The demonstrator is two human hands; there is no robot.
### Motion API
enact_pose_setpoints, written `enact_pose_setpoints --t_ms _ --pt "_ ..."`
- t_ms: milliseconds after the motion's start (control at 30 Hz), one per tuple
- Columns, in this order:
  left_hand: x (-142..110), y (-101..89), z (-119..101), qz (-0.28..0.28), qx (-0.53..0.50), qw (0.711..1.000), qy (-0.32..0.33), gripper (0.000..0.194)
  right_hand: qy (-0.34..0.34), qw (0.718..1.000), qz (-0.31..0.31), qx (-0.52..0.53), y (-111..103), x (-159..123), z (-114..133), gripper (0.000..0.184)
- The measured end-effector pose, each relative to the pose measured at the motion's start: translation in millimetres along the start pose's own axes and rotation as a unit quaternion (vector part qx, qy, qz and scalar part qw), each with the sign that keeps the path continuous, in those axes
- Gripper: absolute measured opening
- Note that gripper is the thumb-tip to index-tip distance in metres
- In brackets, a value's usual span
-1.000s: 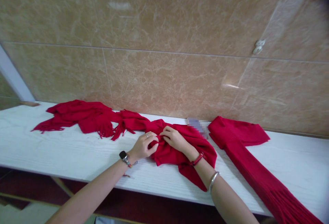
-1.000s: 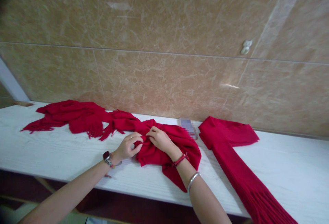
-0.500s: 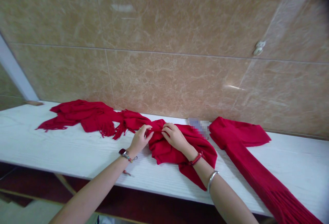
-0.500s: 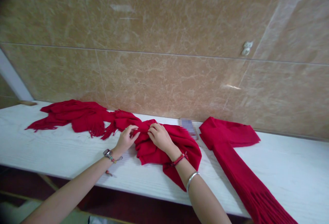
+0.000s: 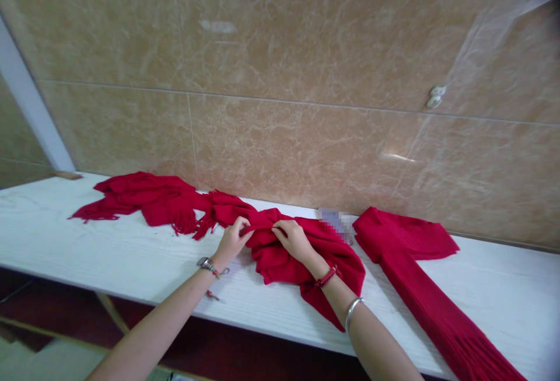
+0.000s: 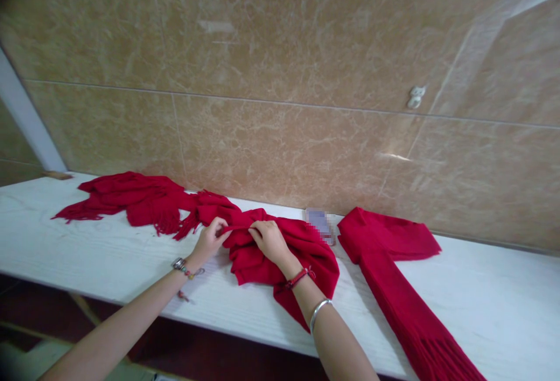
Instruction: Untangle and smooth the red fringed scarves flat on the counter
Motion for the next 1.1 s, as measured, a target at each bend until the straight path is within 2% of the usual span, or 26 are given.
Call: enact_pose_setpoints --t_ms 133,267,367,433,533,633,700,767,867,933,967,1033,1100 --pt "1.3 -2.0 -0.3 -0.011 -0.014 1.000 -0.017 0.012 0.050 0.998 0.011 0.031 -0.4 0.1 -1.4 0.018" --pt "2.0 -4.1 -9.5 0.032 -0.058 0.997 -0.032 0.018 0.066 0.997 -0.011 0.040 -2.5 -1.9 -0.5 0.019" --pt "1.7 -4.4 -18.9 0.066 -0.179 0.979 -0.066 0.025 0.063 0.996 -0.034 0.059 -8.0 -3.3 1.7 0.022" --pt "3.0 -4.5 -24.7 0.075 -0.297 0.945 -0.112 0.028 0.056 0.995 -0.031 0.074 -14.6 -1.6 3.2 0.025" --pt "12.8 -8.5 -34.7 0.075 -0.391 0.902 -0.169 0.030 0.042 0.993 0.023 0.110 -29.4 7.6 6.2 0.027" --pt "34.5 -20.5 -46.7 0.063 -0.412 0.888 -0.194 0.026 0.026 0.980 0.124 0.153 -50.4 22.8 11.8 0.026" --pt "52.1 -32.9 -54.8 0.067 -0.412 0.889 -0.188 0.026 0.014 0.970 0.191 0.147 -67.6 33.3 16.3 0.030" --pt "68.1 -48.9 -62.0 0.093 -0.385 0.905 -0.156 0.027 0.012 0.967 0.231 0.111 -87.2 42.4 19.4 0.031" --pt "84.0 -77.3 -70.9 0.209 -0.286 0.929 -0.109 0.026 0.035 0.970 0.234 0.055 -119.0 51.9 19.8 0.034" --pt "89.0 -95.3 -75.4 0.306 -0.201 0.926 -0.096 0.022 0.043 0.975 0.216 0.035 -138.7 54.8 19.1 0.034" --pt "90.5 -102.9 -76.9 0.333 -0.169 0.923 -0.089 0.020 0.042 0.978 0.204 0.027 -146.8 55.1 18.9 0.032" --pt "91.8 -112.7 -77.7 0.332 -0.146 0.929 -0.072 0.017 0.042 0.981 0.187 0.011 -156.7 53.3 18.2 0.027" --pt "90.7 -114.2 -74.4 0.286 -0.185 0.938 -0.072 0.017 0.042 0.979 0.197 0.006 -156.3 48.7 16.3 0.021"
Point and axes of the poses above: each hand's wrist, its own x-axis towards the middle knuckle, its own y-axis out of the palm, z = x × y, the point moved 1 cm from there along x, towards the middle knuckle, and after that the axes turned 8 degrees about z, right-handed, at the moved point
